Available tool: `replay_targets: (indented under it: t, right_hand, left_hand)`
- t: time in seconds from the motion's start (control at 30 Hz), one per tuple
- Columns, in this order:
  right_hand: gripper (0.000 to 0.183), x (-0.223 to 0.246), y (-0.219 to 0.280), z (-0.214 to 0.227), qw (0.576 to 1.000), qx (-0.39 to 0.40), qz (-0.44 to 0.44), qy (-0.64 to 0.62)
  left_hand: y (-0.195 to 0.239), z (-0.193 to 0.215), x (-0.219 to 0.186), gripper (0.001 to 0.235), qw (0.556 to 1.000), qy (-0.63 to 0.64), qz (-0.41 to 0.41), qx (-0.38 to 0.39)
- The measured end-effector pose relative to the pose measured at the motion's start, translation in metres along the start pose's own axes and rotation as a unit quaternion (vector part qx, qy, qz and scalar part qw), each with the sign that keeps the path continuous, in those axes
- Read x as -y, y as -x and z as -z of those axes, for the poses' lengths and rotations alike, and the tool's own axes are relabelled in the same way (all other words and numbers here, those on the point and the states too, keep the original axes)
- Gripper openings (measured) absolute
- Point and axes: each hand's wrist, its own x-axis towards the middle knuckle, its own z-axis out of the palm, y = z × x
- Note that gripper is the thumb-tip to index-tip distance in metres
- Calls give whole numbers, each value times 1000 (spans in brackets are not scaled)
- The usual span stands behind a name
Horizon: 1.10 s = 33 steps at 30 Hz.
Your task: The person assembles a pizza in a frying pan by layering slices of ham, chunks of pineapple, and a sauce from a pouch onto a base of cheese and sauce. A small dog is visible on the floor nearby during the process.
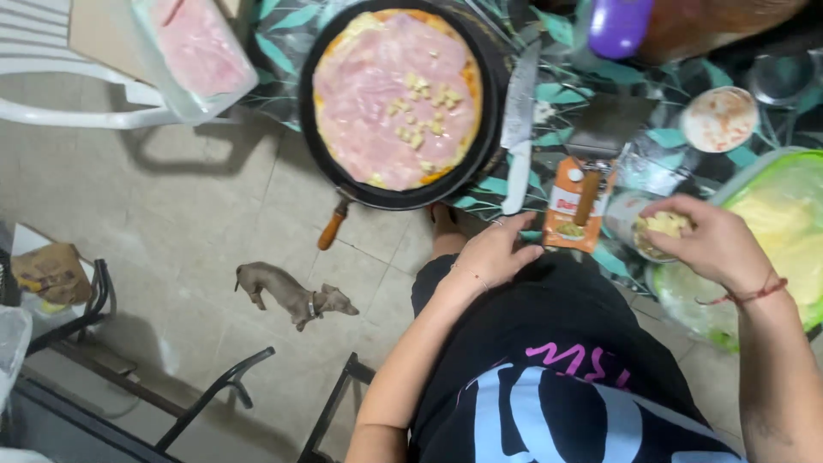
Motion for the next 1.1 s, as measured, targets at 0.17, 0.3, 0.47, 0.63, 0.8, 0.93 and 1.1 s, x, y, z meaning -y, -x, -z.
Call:
replay_targets:
  t: [0.17, 0.3, 0.47, 0.63, 0.8, 0.93, 1.1]
  right_hand:
    - [33, 117, -95, -43, 986, -17, 168, -4]
    - [26, 214, -193, -92, 948, -52, 314, -8]
    - [30, 266, -271, -123, 948, -44, 295, 112]
    - [40, 306, -282, -122, 954, -25, 278, 106]
    - [44, 324, -288, -132, 934, -21, 340, 105]
    - [71, 340, -277, -119, 948, 7, 303, 92]
    - [11, 336, -257, -96, 942, -86, 304, 113]
  left_hand:
    - [1, 40, 67, 71, 999, -15, -4, -37]
    - [23, 96, 73, 68, 998, -17, 41, -34]
    - [24, 140, 98, 66, 998, 3, 49, -49]
    - [20, 164, 114, 62, 994, 6, 3, -107]
    - [7, 179, 95, 38, 969, -106, -69, -213]
    - [-54, 174, 88, 44, 945, -166, -109, -259]
    - [-117, 189, 82, 105, 886, -372, -63, -271]
